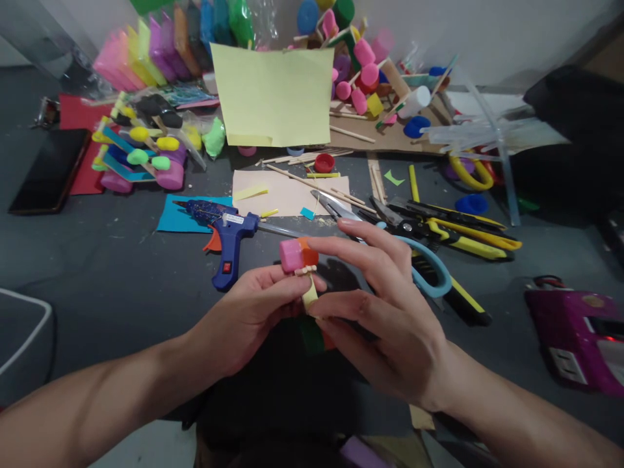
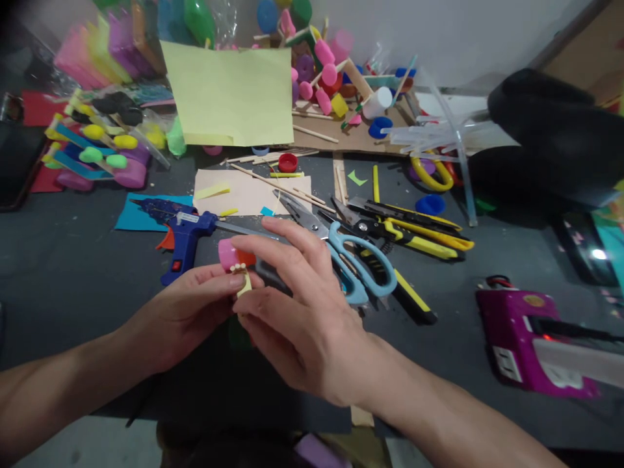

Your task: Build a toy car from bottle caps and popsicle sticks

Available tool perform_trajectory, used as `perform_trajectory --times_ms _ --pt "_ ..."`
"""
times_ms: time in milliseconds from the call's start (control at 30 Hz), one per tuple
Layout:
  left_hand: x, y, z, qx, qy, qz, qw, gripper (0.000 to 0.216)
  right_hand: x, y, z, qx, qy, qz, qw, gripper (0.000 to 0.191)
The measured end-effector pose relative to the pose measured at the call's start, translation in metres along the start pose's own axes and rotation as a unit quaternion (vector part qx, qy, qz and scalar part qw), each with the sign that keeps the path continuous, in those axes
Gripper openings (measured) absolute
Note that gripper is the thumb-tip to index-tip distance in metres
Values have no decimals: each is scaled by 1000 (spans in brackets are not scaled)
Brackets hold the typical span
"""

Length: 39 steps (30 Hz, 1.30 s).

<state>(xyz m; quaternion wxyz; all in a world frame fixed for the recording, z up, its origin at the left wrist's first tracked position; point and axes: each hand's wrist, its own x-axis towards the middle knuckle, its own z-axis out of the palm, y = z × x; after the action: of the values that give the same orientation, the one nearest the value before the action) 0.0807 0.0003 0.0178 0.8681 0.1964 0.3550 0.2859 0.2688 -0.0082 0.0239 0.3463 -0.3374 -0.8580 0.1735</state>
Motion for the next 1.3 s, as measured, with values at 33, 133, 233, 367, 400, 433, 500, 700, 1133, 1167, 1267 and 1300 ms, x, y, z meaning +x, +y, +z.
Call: perform_trajectory --times_ms 33,133,233,367,400,433,500,700,1133,1167,1267,1300 --pt "0 0 0 11 7 1 1000 17 0 0 0 -3 3 -2 1000 18" --pt "-1 -2 -2 62 21 14 998 15 1 -1 1 -11 9 -1 1000 18" --pt "-1 -3 -5 102 7 15 995 20 2 -1 0 -6 11 4 1000 17" --pt "0 -3 -8 79 -46 -3 996 22 4 0 -5 30 -5 10 999 16" --pt "1 -3 -9 64 -60 -13 996 21 4 0 -6 45 -9 16 999 15" --pt "1 -2 -9 48 -73 -24 996 21 4 1 -7 61 -13 25 998 15" --pt "2 -2 -11 24 -95 -36 995 20 3 2 -9 93 -12 47 994 14" --pt "1 -5 -13 6 -106 -27 994 28 -1 5 -8 203 -3 125 971 8" --pt "1 -3 -6 -34 -107 -35 993 25 -1 1 -6 250 -3 180 951 6" --pt "1 -3 -7 -32 -108 -35 993 24 -1 1 -6 243 -4 176 954 7" --pt "1 -4 -7 -29 -90 -34 995 23 0 2 -5 224 -4 155 962 7" --pt "1 -5 -7 -27 -80 -34 996 25 0 3 -5 219 -4 148 964 7"
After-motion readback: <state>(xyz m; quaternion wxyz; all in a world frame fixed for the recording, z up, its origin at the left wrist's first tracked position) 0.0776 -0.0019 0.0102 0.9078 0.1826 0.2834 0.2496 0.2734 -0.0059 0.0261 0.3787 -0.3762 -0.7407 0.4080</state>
